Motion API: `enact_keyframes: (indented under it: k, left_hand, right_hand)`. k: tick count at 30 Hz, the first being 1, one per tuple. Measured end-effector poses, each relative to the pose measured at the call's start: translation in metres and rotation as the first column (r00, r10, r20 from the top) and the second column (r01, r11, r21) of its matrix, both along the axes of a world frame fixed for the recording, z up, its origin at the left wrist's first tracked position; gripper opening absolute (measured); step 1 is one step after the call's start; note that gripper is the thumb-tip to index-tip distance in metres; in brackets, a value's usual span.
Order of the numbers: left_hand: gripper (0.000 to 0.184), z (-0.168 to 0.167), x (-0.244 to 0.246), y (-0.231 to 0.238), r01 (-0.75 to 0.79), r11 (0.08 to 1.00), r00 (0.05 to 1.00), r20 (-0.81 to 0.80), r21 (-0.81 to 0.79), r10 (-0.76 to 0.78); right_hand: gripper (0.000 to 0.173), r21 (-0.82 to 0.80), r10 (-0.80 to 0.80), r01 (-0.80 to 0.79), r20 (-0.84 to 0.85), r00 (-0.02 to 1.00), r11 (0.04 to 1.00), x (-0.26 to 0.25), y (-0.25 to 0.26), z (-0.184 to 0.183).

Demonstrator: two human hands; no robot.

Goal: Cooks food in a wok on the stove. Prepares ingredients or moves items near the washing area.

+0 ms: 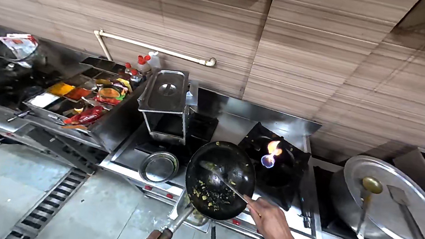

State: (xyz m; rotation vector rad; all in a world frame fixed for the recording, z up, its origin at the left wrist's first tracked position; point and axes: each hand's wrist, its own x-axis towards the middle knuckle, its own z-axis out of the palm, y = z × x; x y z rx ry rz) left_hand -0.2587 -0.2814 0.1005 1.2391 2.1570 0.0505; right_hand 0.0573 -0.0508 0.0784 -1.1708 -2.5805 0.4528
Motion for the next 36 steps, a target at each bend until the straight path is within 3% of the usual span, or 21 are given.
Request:
enact_keyframes:
  k: [3, 5, 7, 11, 14, 17, 19, 22, 24, 26, 29, 33, 36]
  left_hand:
    - [0.042, 0.005, 0.003, -0.002, -0.065, 0.998, 0.998, -0.022, 0.000, 0.065]
    - [0.042, 0.006, 0.008, -0.005, -0.133, 0.991, 0.990, -0.040, 0.009, 0.134]
    - [0.042, 0.011, 0.017, -0.009, -0.207, 0.978, 0.976, -0.062, 0.028, 0.208]
    - [0.042, 0.017, 0.039, -0.012, -0.301, 0.951, 0.943, -0.127, 0.073, 0.308]
    - [0.041, 0.023, 0.056, -0.014, -0.356, 0.928, 0.917, -0.151, 0.113, 0.370]
    - [0.042, 0.031, 0.069, -0.017, -0.412, 0.904, 0.886, -0.185, 0.111, 0.426]
    - [0.041, 0.031, 0.078, -0.018, -0.448, 0.883, 0.858, -0.211, 0.139, 0.468]
    - [0.039, 0.028, 0.090, -0.018, -0.475, 0.863, 0.824, -0.259, 0.170, 0.504]
    - [0.039, 0.026, 0.096, -0.014, -0.486, 0.856, 0.813, -0.268, 0.178, 0.517]
    - [0.039, 0.022, 0.102, -0.010, -0.505, 0.845, 0.805, -0.258, 0.174, 0.534]
    - [0.038, 0.013, 0.109, -0.003, -0.537, 0.823, 0.781, -0.260, 0.185, 0.568]
    - [0.036, 0.005, 0.115, 0.005, -0.546, 0.810, 0.752, -0.301, 0.212, 0.586]
    - [0.036, 0.000, 0.120, 0.012, -0.535, 0.812, 0.749, -0.313, 0.235, 0.584]
  right_hand:
    - [0.036, 0.060, 0.202, -0.212, 0.145, 0.969, 0.975, 0.023, -0.001, -0.006]
    - [0.036, 0.093, 0.251, -0.274, 0.204, 0.946, 0.957, 0.047, 0.012, -0.005]
    - [0.035, 0.146, 0.260, -0.280, 0.145, 0.955, 0.949, 0.052, 0.034, -0.002]
    - [0.033, 0.150, 0.250, -0.235, -0.090, 0.964, 0.960, -0.007, 0.057, 0.004]
    - [0.036, 0.105, 0.352, -0.347, -0.037, 0.935, 0.932, -0.020, 0.063, -0.013]
    - [0.034, 0.120, 0.406, -0.401, -0.014, 0.914, 0.908, 0.016, 0.078, -0.035]
    - [0.031, 0.123, 0.380, -0.369, -0.090, 0.921, 0.921, 0.024, 0.092, -0.038]
    - [0.031, 0.109, 0.263, -0.248, -0.151, 0.953, 0.963, -0.004, 0.107, -0.035]
    - [0.032, 0.048, 0.208, -0.204, -0.083, 0.975, 0.978, -0.019, 0.116, -0.040]
    - [0.034, -0.079, 0.252, -0.252, -0.013, 0.968, 0.964, -0.014, 0.112, -0.049]
    - [0.035, -0.282, 0.335, -0.337, -0.055, 0.941, 0.899, 0.006, 0.097, -0.068]
    - [0.034, -0.332, 0.205, -0.270, -0.217, 0.954, 0.904, -0.008, 0.100, -0.072]
    - [0.036, -0.342, 0.252, -0.274, -0.109, 0.962, 0.899, -0.019, 0.104, -0.073]
